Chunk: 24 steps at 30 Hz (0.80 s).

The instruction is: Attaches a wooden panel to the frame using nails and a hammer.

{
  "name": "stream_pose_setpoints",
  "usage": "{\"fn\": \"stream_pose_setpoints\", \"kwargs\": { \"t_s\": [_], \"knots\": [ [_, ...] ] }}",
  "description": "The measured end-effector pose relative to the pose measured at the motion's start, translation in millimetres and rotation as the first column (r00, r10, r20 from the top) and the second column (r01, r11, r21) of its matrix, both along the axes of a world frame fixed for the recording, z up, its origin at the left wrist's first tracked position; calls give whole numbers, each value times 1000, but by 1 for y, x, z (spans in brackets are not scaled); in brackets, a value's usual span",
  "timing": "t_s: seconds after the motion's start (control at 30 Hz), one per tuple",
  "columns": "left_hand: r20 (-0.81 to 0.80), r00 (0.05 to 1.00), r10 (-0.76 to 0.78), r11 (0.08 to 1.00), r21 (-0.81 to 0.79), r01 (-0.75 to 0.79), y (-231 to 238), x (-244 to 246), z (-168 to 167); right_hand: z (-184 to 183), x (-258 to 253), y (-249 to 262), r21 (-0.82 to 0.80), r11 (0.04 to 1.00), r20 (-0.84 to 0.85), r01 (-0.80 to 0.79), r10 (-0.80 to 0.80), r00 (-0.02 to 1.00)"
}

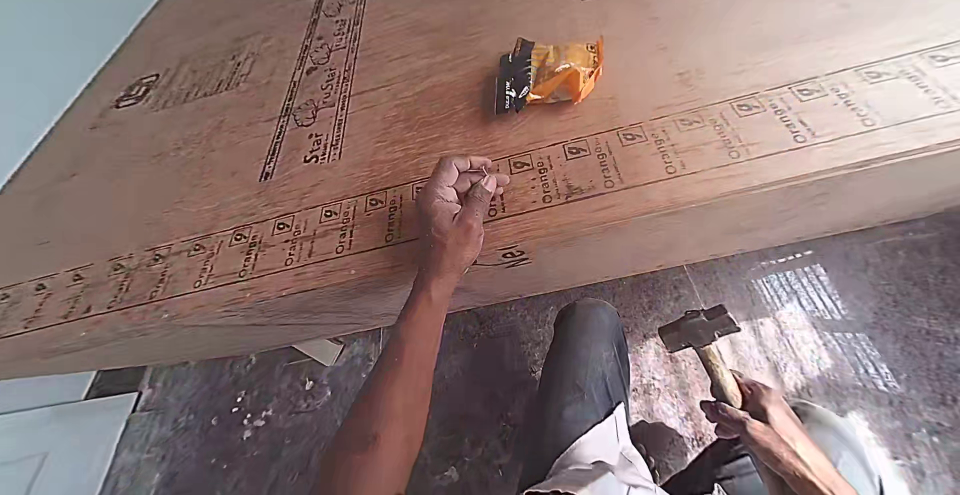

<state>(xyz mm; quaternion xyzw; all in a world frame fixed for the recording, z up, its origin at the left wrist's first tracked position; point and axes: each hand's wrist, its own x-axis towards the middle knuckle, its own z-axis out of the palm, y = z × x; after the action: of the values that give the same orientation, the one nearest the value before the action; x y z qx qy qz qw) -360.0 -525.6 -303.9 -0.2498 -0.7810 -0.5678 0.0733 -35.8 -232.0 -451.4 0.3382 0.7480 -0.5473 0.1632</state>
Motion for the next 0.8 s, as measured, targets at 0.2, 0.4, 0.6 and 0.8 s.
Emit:
{"fn": "stream_pose_setpoints", "kwargs": {
  "t_s": [0.2, 0.4, 0.6, 0.8],
  "knots": [
    [87, 992, -95, 961, 268, 69, -10, -4, -4, 20, 61, -43, -22, 997, -60, 70, -72, 996],
    [116, 988, -104, 977, 197, 79, -7, 2, 2, 19, 85, -42, 58, 994, -48, 92, -90, 995],
    [60, 944, -325, 946, 26, 324, 42, 14, 14, 42, 74, -31, 77, 991, -206, 112, -94, 974],
    [79, 944, -321, 943, -67, 326, 61, 14, 9, 58, 71, -34, 6, 974, -344, 228, -212, 915]
  ]
}}
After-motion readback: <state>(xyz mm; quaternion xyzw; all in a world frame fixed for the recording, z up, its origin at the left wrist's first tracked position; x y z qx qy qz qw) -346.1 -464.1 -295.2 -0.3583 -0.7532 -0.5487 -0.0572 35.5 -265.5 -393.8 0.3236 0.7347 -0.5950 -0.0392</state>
